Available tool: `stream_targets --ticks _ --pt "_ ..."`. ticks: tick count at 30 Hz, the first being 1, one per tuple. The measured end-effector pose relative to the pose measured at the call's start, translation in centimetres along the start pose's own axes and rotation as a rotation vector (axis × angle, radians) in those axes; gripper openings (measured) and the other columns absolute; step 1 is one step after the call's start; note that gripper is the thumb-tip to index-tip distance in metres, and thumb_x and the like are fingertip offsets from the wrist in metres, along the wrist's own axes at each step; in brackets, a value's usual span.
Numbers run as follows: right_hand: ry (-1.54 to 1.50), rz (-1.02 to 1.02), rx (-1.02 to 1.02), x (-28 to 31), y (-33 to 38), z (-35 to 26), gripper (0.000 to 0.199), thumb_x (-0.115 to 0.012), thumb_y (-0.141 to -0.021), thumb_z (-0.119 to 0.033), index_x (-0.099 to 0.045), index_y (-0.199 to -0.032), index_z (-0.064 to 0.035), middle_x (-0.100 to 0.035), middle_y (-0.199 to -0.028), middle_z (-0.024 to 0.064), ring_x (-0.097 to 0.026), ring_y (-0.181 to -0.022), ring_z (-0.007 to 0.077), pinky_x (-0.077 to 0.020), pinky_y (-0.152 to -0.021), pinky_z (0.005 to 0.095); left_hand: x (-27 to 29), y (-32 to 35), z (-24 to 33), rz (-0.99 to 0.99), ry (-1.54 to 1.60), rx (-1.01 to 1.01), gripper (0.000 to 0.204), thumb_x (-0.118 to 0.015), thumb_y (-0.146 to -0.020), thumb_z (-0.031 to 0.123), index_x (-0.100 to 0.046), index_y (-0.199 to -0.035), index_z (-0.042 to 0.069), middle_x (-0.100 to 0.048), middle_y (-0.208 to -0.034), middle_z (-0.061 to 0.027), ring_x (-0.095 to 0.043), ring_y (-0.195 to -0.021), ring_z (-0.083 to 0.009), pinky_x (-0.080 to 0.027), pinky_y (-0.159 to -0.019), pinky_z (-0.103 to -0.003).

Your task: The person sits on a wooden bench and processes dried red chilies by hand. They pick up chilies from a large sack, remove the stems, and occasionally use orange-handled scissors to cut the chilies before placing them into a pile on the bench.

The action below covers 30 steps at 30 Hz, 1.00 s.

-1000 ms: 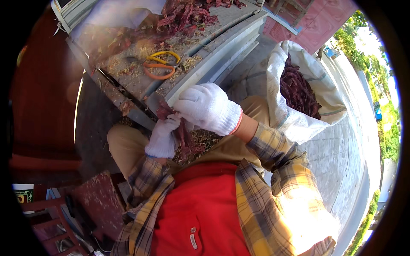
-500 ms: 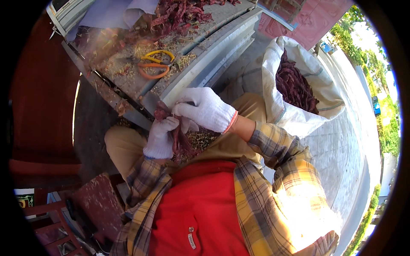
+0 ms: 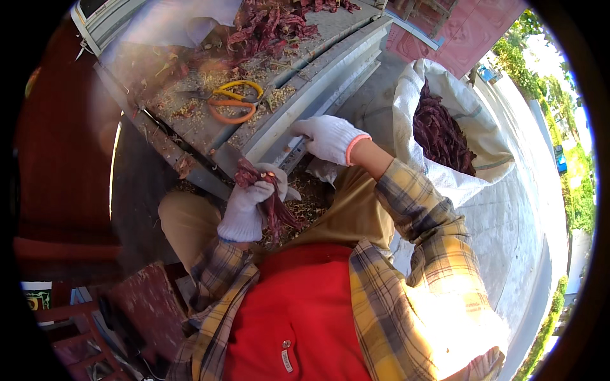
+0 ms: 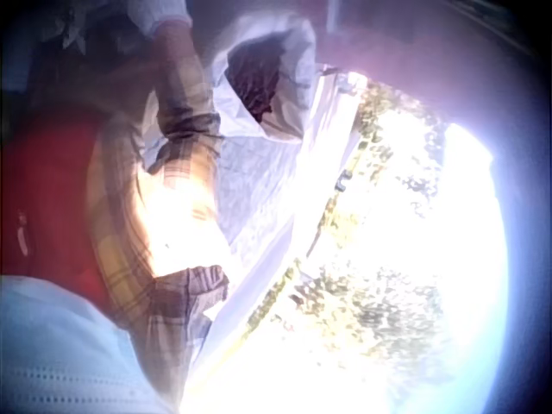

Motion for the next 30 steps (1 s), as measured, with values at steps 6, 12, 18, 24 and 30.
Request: stream_targets --ticks 6,12,18,24,30 --pt "0.455 0.196 -0.106 6.1 -6.4 -1.3 0.038 -0.064 -0.082 -0.040 -0.072 -0.102 -0.0088 -0.071 -0.091 0.0186 -0.068 -0.089 0.0374 -0.0533 -0.079 0.0444 -0.6 0.1 0.6 -0.052 0.026 -0.007 0.030 -0.077 -0.082 0.009 -0.059 -0.104 0.000 -0.061 -0.093 -0.0097 -0.064 -0.084 -0.0221 -0.057 -0.087 -0.047" --pt "0.538 0.446 -0.024 7.3 -15.6 -3.3 0.049 -0.066 -0.084 -0.043 -0.067 -0.114 -0.0041 -0.069 -0.103 0.0230 -0.067 -0.096 0.0383 -0.0529 -0.084 0.0454 0.8 0.3 0.0 -0.016 -0.039 0.000 0.027 -0.074 -0.083 0.008 -0.057 -0.102 -0.001 -0.060 -0.088 -0.0109 -0.064 -0.083 -0.0264 -0.055 -0.090 -0.050" --pt "0.639 0.396 -0.104 7.4 -20.0 -0.6 0.037 -0.059 -0.088 -0.034 -0.072 -0.107 -0.0046 -0.070 -0.108 0.0205 -0.067 -0.101 0.0377 -0.0537 -0.087 0.0466 1.4 0.2 0.2 -0.058 -0.070 -0.048 0.026 -0.071 -0.086 0.015 -0.058 -0.099 -0.002 -0.061 -0.083 -0.0127 -0.066 -0.084 -0.0311 -0.051 -0.096 -0.057" --pt "-0.046 0.627 0.132 11.1 -15.4 0.3 0.031 -0.065 -0.085 -0.027 -0.073 -0.101 -0.0020 -0.071 -0.083 0.0142 -0.069 -0.079 0.0257 -0.0534 -0.072 0.0371 0.0 0.7 0.4 -0.011 0.150 -0.072 0.027 -0.069 -0.089 0.015 -0.058 -0.109 0.002 -0.062 -0.110 -0.0169 -0.063 -0.105 -0.0330 -0.049 -0.100 -0.060" --pt "-0.093 0.684 0.338 8.4 -5.9 -3.1 0.018 -0.064 -0.090 -0.009 -0.070 -0.106 -0.0015 -0.066 -0.081 0.0034 -0.061 -0.069 0.0089 -0.0496 -0.063 0.0245 0.2 0.5 0.4 0.005 0.264 -0.077 0.034 -0.066 -0.091 0.016 -0.056 -0.121 0.003 -0.051 -0.138 -0.0205 -0.048 -0.131 -0.0379 -0.045 -0.104 -0.062"
Point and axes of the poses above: each hand's wrist, its own y-axis away from the middle knuckle, its own x-axis out of the back of the hand, z = x × y, the point moved 4 cm from there along -y, towards the middle knuckle
